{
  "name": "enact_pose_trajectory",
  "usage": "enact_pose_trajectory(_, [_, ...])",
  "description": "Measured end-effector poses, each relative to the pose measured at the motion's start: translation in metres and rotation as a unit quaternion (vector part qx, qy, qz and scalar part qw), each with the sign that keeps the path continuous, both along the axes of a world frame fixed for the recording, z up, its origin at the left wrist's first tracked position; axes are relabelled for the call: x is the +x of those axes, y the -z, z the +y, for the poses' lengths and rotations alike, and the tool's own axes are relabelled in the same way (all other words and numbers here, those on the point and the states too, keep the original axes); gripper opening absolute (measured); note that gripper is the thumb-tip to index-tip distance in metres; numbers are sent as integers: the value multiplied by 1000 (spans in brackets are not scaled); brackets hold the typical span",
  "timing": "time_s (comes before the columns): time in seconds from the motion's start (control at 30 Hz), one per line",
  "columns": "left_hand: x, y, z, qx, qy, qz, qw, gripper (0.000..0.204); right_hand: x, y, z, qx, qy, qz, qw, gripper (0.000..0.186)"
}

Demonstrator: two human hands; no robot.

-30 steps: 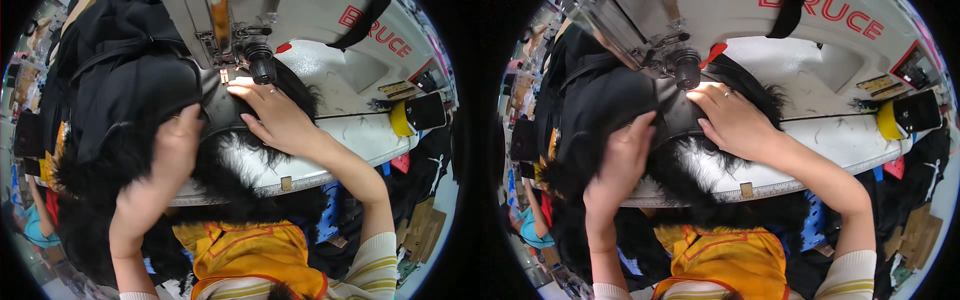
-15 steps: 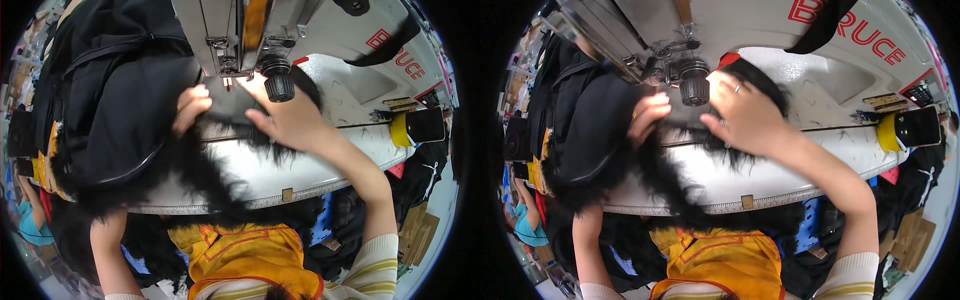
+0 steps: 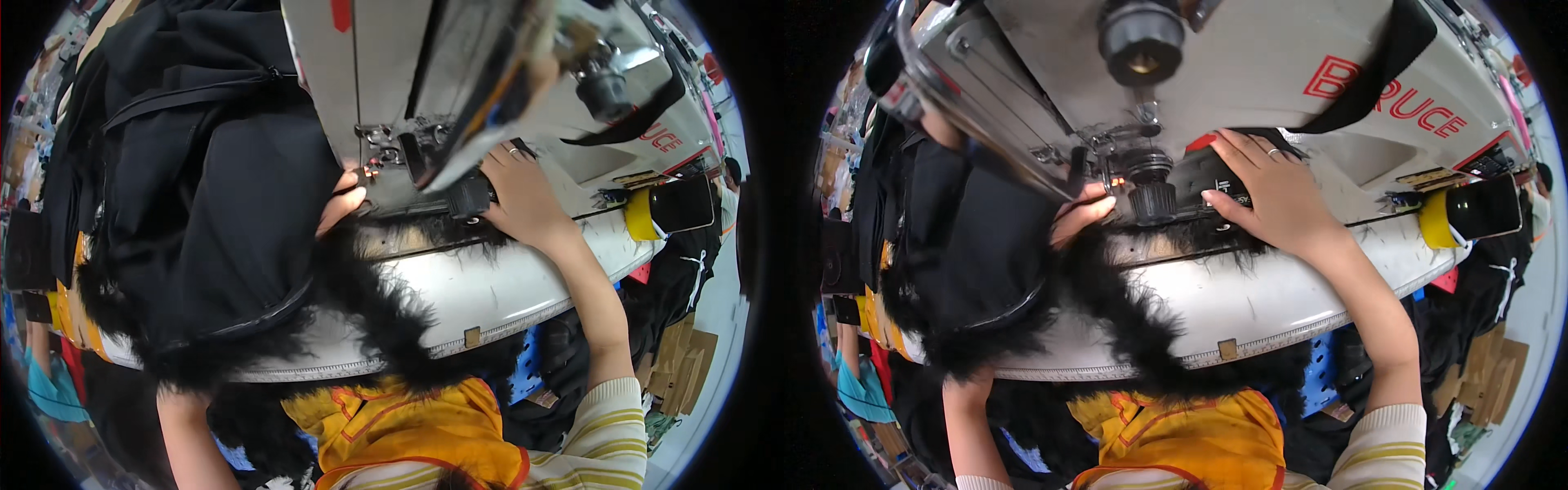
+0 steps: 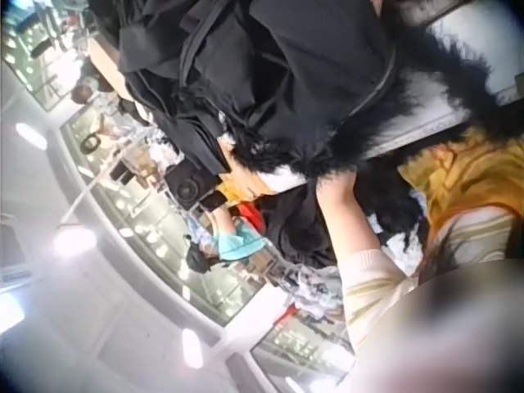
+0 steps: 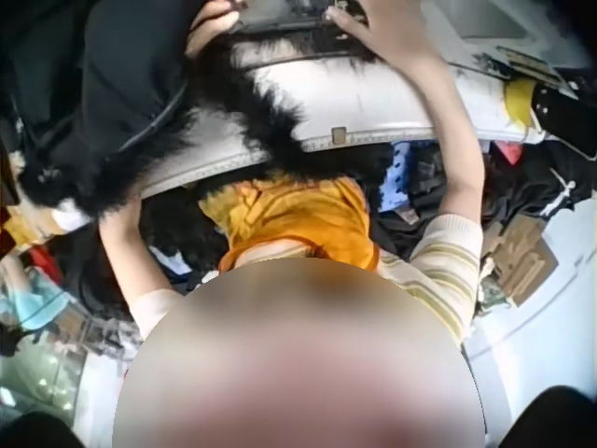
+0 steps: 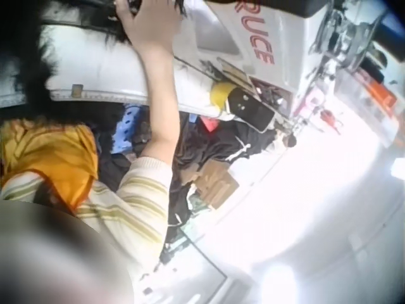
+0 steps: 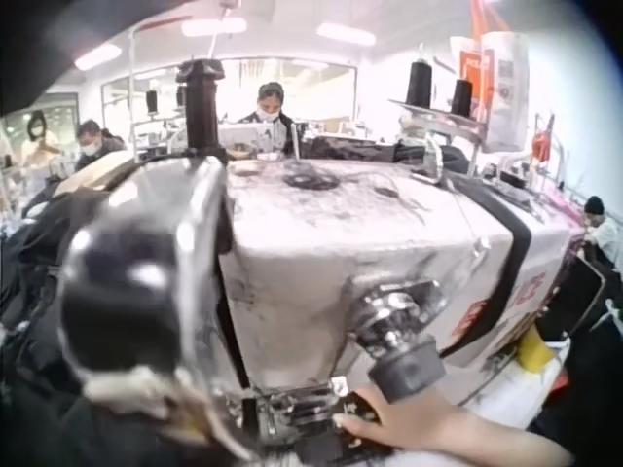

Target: Sewing fur trim onto black garments using an industrial sewing machine.

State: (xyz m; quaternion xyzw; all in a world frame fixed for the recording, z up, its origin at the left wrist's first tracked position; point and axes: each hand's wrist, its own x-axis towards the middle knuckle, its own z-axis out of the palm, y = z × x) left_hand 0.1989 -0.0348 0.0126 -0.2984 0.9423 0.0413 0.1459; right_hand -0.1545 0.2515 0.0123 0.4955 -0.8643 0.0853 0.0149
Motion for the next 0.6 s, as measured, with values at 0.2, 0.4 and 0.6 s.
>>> enact_pose_trajectory(0.2, [-5,-12,-2,30,-15,-19,999,28,-3,-1,3,-18,14,-2,1000,57])
enact_pose_trajectory(0.4, [7,8,-3,-78,71,31,994,30,-7,-5,3,15,32,-49,998,53])
enact_pose_trajectory(0.6, [-1,3,1,128,-48,81,987,28,-11,-7,6,-11,23,-52,998,55])
